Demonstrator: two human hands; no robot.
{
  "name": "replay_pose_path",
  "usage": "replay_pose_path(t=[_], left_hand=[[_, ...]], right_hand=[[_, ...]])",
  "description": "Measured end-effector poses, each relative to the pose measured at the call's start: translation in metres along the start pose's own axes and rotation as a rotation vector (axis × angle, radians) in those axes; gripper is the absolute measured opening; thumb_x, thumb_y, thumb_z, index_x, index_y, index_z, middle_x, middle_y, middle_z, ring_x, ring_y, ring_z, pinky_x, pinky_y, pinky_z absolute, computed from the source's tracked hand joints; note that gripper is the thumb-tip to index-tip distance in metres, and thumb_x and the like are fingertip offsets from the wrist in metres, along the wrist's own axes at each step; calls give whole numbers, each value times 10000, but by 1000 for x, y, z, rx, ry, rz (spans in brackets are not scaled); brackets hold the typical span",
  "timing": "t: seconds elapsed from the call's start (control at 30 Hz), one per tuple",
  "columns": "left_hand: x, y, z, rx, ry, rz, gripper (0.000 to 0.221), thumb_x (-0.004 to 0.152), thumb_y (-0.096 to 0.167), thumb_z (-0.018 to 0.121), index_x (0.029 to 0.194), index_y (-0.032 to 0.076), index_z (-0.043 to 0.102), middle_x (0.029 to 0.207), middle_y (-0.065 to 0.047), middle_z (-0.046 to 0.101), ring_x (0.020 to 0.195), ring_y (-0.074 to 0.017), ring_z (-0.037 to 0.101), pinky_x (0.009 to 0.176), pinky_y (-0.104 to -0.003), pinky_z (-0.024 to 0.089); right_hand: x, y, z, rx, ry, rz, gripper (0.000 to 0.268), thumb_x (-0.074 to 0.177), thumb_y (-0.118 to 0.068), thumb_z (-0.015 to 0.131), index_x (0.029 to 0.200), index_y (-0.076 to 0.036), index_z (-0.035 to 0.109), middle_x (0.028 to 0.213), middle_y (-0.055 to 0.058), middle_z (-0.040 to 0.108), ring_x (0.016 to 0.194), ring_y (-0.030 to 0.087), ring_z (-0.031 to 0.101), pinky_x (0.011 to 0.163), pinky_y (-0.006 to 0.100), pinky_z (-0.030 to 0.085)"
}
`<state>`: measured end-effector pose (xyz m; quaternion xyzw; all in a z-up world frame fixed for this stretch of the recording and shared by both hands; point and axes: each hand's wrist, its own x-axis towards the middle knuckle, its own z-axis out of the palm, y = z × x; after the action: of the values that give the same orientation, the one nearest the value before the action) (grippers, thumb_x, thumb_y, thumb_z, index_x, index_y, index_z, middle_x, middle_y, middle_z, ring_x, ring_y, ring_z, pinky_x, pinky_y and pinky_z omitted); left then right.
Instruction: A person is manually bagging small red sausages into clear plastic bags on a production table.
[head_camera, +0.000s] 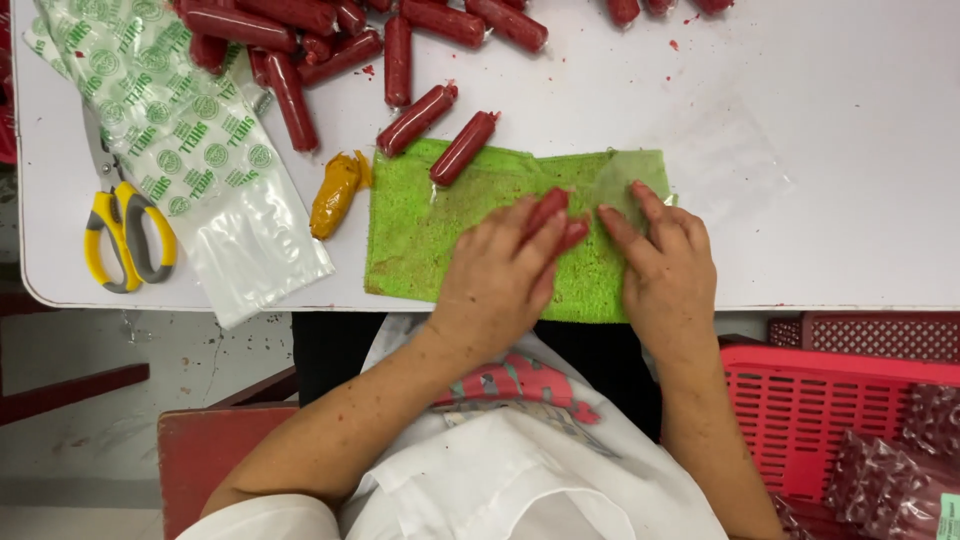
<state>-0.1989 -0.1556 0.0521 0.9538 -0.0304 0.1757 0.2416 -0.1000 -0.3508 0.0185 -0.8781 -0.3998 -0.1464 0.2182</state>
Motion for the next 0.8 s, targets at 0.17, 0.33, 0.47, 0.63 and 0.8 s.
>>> replay_pose_path(t=[0.17,0.33,0.47,0.63,0.8], left_hand=[[6,-13,-3,29,-44,38,516,988,371,635,1418,95,565,1412,-247,537,1301,-438,525,1020,-559,425],[43,-108,-35,311,132,-72,457,781,-9,763,1231,39,698,1035,-191,635,979,-414,617,742,-504,542],[54,-125,-45,380,-55,-192,454,884,37,653,1338,35,637,971,-148,627,880,-360,587,717,-481,511],[31,-18,-56,-12,-46,-246,297,1053,76,579,1337,141,632,533,16,538,392,-107,473,332,-221,369],[-18,-1,9,234,231,207,281,992,85,675,1263,149,649,1222,-160,687,904,-303,628,754,-402,562]], right_hand=[[4,0,-1,137,93,64,408,954,65,554,1311,-68,700,1354,154,658,1123,352,626,1000,462,495],[2,1,2,263,168,133,333,973,69,595,1242,-58,745,1277,134,709,1068,348,665,969,447,512],[-6,9,5,325,122,110,414,935,141,537,1202,-100,742,1396,179,613,1210,338,604,1041,413,504],[-7,4,5,353,120,132,452,892,172,529,1174,-97,758,1440,184,579,1201,340,621,1046,400,529],[2,-3,-1,283,179,115,285,981,118,627,1238,26,709,1328,198,658,1157,313,660,1061,389,522]])
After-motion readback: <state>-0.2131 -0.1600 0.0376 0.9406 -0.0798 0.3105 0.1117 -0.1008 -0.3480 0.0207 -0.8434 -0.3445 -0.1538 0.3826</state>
